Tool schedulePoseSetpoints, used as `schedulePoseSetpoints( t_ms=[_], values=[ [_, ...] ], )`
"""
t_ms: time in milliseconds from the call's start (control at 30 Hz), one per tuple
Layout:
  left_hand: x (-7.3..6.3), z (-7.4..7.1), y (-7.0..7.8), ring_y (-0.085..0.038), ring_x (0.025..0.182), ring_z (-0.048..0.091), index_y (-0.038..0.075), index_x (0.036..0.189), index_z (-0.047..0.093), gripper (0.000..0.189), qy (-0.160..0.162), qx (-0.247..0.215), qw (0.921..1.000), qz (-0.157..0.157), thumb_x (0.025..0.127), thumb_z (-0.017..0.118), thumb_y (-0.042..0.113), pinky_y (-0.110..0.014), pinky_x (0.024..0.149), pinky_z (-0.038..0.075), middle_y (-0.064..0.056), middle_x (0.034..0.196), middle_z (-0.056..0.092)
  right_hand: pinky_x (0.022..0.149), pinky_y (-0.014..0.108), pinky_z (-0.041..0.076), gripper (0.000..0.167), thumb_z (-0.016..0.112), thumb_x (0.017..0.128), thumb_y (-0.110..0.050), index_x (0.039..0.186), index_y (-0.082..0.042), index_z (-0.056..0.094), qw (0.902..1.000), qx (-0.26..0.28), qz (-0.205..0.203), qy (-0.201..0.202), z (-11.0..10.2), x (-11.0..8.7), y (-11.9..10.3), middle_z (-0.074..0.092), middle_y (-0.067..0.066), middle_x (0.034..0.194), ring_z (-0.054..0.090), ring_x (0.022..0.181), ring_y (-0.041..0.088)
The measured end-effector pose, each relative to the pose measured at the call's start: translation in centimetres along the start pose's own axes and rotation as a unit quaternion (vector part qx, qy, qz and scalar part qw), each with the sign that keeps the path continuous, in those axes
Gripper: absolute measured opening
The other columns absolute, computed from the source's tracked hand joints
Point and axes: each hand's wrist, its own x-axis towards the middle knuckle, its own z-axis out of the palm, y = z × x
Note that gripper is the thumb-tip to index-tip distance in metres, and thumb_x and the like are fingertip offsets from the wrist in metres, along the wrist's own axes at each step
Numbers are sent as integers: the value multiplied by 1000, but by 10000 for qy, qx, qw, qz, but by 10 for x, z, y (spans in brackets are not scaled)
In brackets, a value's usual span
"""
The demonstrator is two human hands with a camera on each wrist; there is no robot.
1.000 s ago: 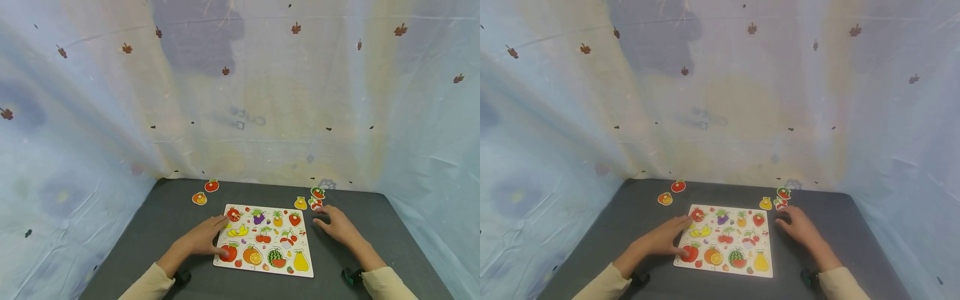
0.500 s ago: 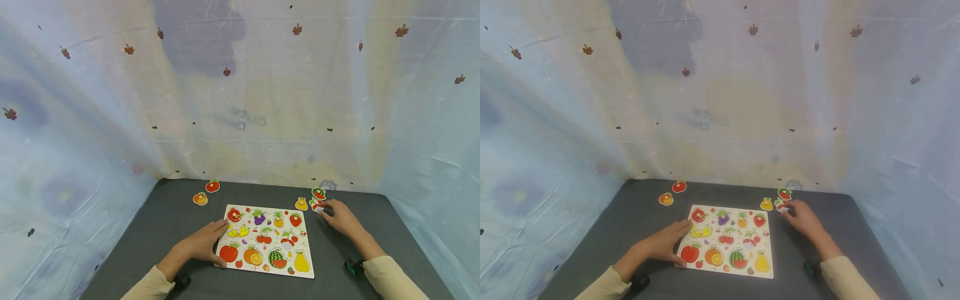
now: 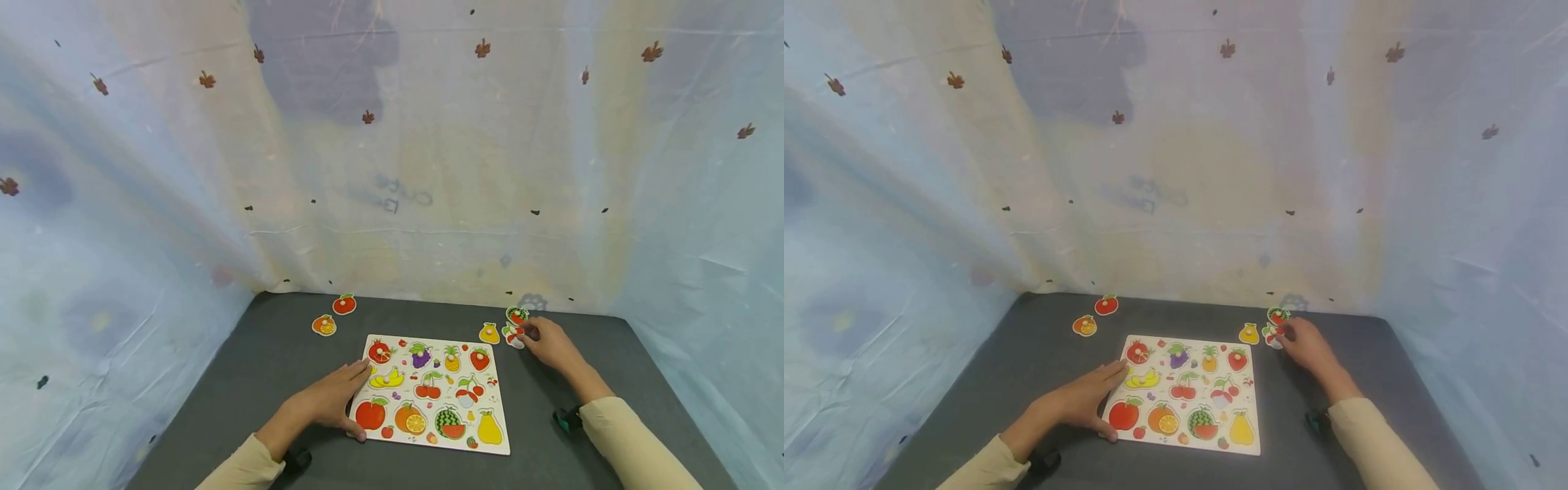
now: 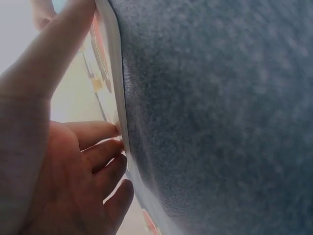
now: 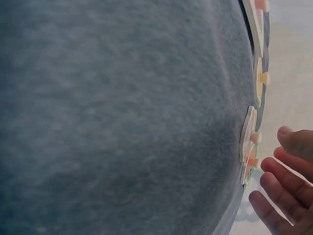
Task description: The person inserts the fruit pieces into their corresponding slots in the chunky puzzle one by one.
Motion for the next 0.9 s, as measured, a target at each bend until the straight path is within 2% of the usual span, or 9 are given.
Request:
schedulePoseSetpoints(
  t_ms=[233, 500, 700, 900],
  values=[
    [-4, -2, 6, -33, 163, 25, 1, 168, 29, 134, -7, 53, 10000, -67, 71, 94, 66, -53, 131, 23, -16, 176, 26, 72, 46, 53, 24, 75, 101, -12, 116, 7, 75, 9999, 36, 72, -83, 7, 13, 0, 67, 14, 96, 59, 80, 24],
    [-2, -3, 10, -33, 164, 23, -1, 168, 27, 134, -75, 96, 9999, -75, 72, 94, 64, -52, 132, 22, -17, 177, 24, 76, 52, 55, 20, 72, 102, -8, 113, 9, 73, 9999, 11, 125, -62, 12, 17, 0, 65, 16, 97, 62, 84, 29],
    [-2, -4, 12, -33, 164, 22, -2, 168, 27, 134, -158, 108, 9997, -173, 72, 94, 62, -52, 132, 21, -16, 177, 24, 71, 48, 51, 13, 71, 102, -7, 106, 6, 73, 9999, 35, 92, -68, 14, 18, 2, 62, 14, 91, 57, 79, 25],
    [-1, -4, 12, -34, 164, 22, -2, 168, 27, 133, -175, 108, 9996, -166, 72, 94, 62, -53, 132, 20, -17, 176, 24, 68, 44, 48, 10, 71, 102, -7, 103, 4, 72, 9996, 54, 255, -63, 18, 18, 1, 63, 11, 88, 56, 76, 23]
  ],
)
